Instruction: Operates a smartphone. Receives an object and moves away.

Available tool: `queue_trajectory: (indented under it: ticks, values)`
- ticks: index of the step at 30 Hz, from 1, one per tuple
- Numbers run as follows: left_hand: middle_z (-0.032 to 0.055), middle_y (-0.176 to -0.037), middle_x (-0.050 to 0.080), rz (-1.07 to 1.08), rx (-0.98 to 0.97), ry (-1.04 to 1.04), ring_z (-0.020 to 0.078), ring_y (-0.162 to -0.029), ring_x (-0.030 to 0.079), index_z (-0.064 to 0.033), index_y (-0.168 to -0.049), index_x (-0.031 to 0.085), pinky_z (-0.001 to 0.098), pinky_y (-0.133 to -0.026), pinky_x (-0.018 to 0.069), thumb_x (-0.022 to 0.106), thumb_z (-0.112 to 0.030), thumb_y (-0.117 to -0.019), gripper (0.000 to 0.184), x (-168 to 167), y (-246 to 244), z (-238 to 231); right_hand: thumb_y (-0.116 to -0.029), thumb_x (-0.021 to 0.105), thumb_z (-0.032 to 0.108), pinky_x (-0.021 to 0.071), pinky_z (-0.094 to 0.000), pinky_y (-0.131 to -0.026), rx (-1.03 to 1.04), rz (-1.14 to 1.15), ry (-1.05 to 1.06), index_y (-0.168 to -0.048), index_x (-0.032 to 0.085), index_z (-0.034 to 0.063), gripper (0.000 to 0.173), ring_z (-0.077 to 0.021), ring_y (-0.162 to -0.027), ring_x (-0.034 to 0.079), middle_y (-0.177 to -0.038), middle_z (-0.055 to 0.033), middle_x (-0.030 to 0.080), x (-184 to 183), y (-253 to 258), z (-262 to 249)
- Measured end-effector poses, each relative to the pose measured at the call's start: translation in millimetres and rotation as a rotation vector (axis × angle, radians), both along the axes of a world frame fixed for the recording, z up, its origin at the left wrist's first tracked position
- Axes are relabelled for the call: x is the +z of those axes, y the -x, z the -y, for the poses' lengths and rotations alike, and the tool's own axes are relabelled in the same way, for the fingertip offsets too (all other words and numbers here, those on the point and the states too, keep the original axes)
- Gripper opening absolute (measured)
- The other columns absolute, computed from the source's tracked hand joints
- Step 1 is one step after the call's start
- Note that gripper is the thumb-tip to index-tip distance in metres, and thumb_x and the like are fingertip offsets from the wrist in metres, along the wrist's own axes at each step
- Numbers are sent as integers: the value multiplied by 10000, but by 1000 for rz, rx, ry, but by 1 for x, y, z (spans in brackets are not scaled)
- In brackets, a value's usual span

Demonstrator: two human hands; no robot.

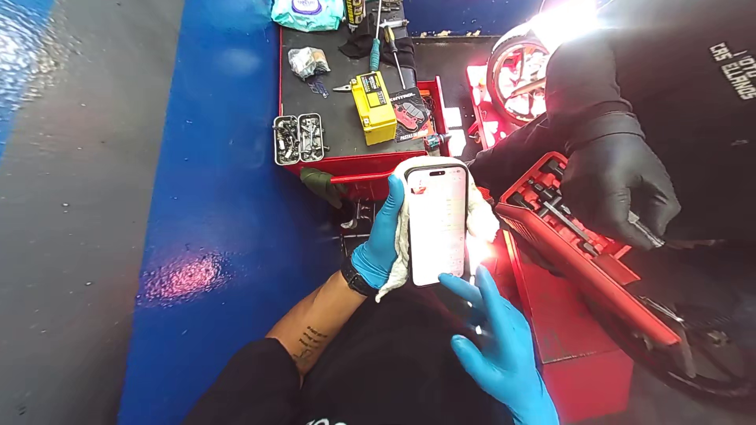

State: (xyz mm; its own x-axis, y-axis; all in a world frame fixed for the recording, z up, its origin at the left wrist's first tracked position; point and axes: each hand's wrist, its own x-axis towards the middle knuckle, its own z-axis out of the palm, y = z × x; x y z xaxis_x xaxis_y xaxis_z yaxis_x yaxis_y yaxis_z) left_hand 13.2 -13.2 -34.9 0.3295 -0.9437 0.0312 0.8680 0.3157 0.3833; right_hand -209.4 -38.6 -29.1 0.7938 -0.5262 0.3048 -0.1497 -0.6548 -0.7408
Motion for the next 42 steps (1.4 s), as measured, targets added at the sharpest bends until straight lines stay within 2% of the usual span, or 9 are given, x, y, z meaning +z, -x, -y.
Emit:
queue_trajectory:
  ticks: [2,6,11,15,23,29,35,38,42]
  values:
    - [55,-1167,734,19,29,-33,128,-1102,700,-162,-1292,639,331,-962,583,396,-551,-1056,515,1,-1,0,-988,548,447,454,-196,-621,-58,21,-21,-1613,261,213,727,-27,-713,604,-1265,45,724,-3,5,1]
    - [55,-1159,735,32,35,-40,127,-1098,701,-163,-1283,639,332,-954,586,396,-550,-1056,511,0,-1,0,-975,548,435,433,-150,-601,-119,47,-27,-1622,244,199,752,14,-717,585,-1305,54,708,-5,9,3]
    - [47,-1154,736,46,39,-57,120,-1097,700,-165,-1283,634,324,-954,586,334,-539,-1075,523,1,2,1,-953,589,438,433,-188,-626,-143,-3,-19,-1600,292,114,782,-2,-713,562,-1302,11,709,-3,7,3]
    - [44,-1151,737,49,15,-32,120,-1094,700,-170,-1283,639,330,-963,580,415,-539,-1056,488,1,3,1,-969,573,465,449,-226,-622,-49,5,-20,-1599,284,182,749,-46,-726,604,-1303,22,709,1,3,-1]
    - [73,-1158,732,12,-40,-1,147,-1099,701,-141,-1287,637,350,-966,581,438,-586,-1029,551,0,6,0,-983,543,548,467,-254,-641,93,-45,8,-1574,329,137,751,-81,-750,621,-1293,-15,713,8,-10,-6]
    - [66,-1161,730,-3,-68,8,147,-1106,699,-144,-1277,624,352,-974,574,436,-569,-1040,522,-1,7,0,-973,558,530,475,-279,-623,96,-75,44,-1561,352,82,768,-94,-706,610,-1246,-32,732,7,-18,-5]
    - [55,-1156,736,22,11,-24,130,-1097,702,-161,-1285,640,331,-959,584,406,-566,-1047,525,4,3,0,-961,575,462,439,-196,-607,-48,0,-34,-1603,266,145,781,-19,-696,576,-1297,19,709,7,-3,4]
    - [65,-1159,734,3,17,-11,136,-1102,699,-154,-1283,645,341,-963,580,410,-550,-1052,515,3,2,1,-958,574,440,441,-167,-620,-82,24,-53,-1627,221,168,804,3,-743,587,-1348,30,686,7,1,8]
    - [55,-1161,731,42,34,-49,130,-1101,697,-162,-1293,631,336,-959,582,371,-559,-1060,529,3,2,3,-956,572,429,430,-152,-599,-93,55,-60,-1625,230,179,792,12,-720,579,-1332,37,695,6,3,9]
